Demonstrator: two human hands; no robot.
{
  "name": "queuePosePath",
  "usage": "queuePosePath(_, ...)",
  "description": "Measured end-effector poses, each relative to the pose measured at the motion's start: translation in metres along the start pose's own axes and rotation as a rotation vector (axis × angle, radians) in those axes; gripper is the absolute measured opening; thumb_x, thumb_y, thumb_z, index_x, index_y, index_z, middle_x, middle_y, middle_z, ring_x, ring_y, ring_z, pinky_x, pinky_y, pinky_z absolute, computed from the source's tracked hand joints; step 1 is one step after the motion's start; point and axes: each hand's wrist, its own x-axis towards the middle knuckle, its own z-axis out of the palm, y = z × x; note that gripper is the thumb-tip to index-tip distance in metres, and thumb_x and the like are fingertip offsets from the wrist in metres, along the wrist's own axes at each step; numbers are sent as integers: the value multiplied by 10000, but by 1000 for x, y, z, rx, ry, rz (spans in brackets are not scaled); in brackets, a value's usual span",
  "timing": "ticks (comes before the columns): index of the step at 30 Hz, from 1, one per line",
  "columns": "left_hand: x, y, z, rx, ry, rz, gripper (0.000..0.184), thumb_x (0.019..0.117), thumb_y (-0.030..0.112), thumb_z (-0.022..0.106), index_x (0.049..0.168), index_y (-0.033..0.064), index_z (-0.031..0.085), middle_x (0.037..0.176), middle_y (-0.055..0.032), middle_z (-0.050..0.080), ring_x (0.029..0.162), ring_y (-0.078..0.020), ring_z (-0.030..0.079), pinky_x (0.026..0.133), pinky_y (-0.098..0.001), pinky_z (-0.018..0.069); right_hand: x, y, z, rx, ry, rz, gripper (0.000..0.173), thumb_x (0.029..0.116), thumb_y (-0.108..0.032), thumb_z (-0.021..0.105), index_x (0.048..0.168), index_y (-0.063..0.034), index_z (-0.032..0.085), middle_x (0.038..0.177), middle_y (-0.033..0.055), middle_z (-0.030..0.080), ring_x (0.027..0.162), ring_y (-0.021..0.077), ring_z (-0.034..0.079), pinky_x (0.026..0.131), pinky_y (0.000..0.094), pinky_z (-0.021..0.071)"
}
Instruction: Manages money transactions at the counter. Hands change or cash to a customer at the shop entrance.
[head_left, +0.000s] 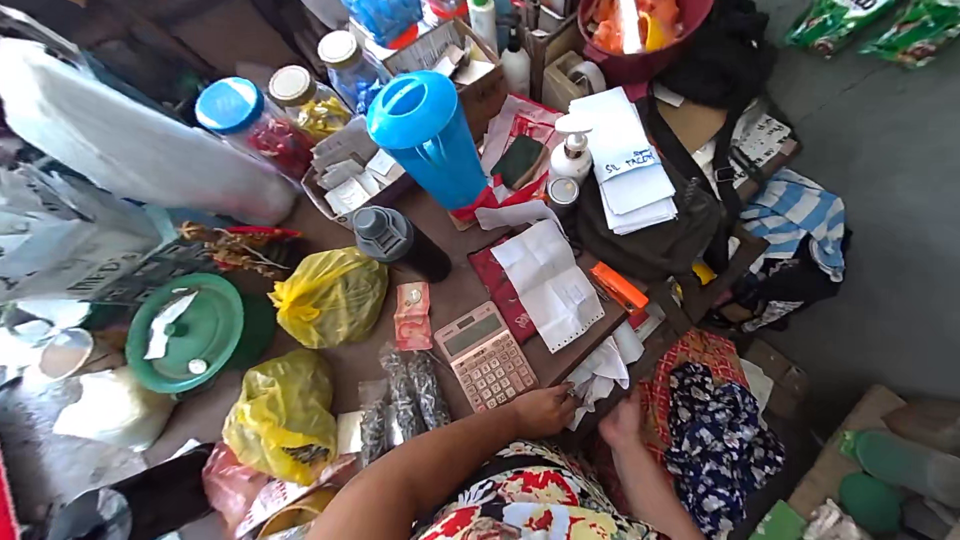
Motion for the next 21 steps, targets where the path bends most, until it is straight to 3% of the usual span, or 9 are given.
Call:
queuePosePath(2, 2, -1, 2, -10, 16, 5, 212, 998, -48, 477, 1096, -74, 664, 1075, -189, 713, 1062, -317, 704, 1121, -425, 452, -10, -10, 14, -159, 126, -249, 637, 1103, -527, 137, 1561, -141, 354, 1514, 76, 500, 1356, 162, 510, 1104, 408, 453)
queuePosePath(5, 0, -1, 3, -88, 75, 18, 203, 992, -44, 496, 1095, -61, 670, 1093, -185, 714, 1092, -321, 697, 1117, -421, 457, -26, -36, 38, -750, 92, -1019, 763, 1049, -416, 384, 1477, 204, 264, 1598, 373, 240, 1531, 373, 258, 1254, 433, 239)
queuePosePath(6, 0, -3, 3, -151, 141, 33, 195, 983, -36, 525, 1105, -43, 678, 1130, -182, 715, 1132, -325, 686, 1106, -420, 469, -28, -46, 48, -978, -5, -1252, 783, 1011, -473, 469, 1367, 218, 375, 1529, 431, 307, 1492, 460, 298, 1239, 520, 246)
queuePosePath(8, -1, -8, -6, -275, 226, 73, 216, 967, -19, 574, 1149, -2, 687, 1213, -174, 699, 1208, -324, 654, 1078, -419, 491, -26, -52, 71, -1346, -252, -1483, 750, 894, -545, 632, 1358, 36, 535, 1482, 381, 433, 1444, 537, 354, 1176, 718, 211)
queuePosePath(11, -15, -14, -43, -312, 313, 7, 166, 977, -16, 567, 1079, 12, 694, 1124, -158, 706, 1107, -307, 691, 970, -411, 561, -12, -42, 97, -1642, -467, -1495, 810, 731, -275, 782, 1489, -121, 541, 1555, 267, 445, 1457, 549, 342, 1105, 833, 157)
queuePosePath(14, -43, -12, -73, -244, 485, -266, 115, 975, 51, 581, 984, 50, 695, 1010, -127, 705, 959, -281, 706, 847, -407, 591, -2, -40, 97, -1560, -446, -1541, 401, 901, -123, 617, 1287, -141, 726, 1423, 107, 636, 1403, 434, 494, 1116, 806, 202)
queuePosePath(18, -58, -10, -113, -413, 739, -799, 315, 923, 130, 599, 1203, -3, 654, 1098, -149, 683, 1006, -250, 678, 892, -371, 562, -30, -52, 103, -1292, -499, -1676, 317, 981, -139, 504, 1104, -146, 796, 1177, 17, 769, 1240, 260, 664, 1148, 669, 318)
queuePosePath(20, -50, -8, -130, -955, 892, -1064, 529, 946, 152, 450, 1399, -120, 429, 1189, -216, 606, 982, -205, 670, 827, -348, 577, -51, -49, 107, -1237, -611, -1726, 310, 1028, -174, 479, 1142, -175, 767, 1208, -9, 757, 1277, 178, 634, 1188, 570, 317)
queuePosePath(21, -47, -9, -137, -1197, 967, -1177, 645, 972, 244, 428, 1520, -63, 285, 1355, -238, 534, 1056, -207, 681, 838, -372, 605, -59, -45, 109, -1225, -685, -1747, 300, 1045, -178, 472, 1148, -195, 754, 1223, -25, 750, 1293, 148, 616, 1202, 528, 308)
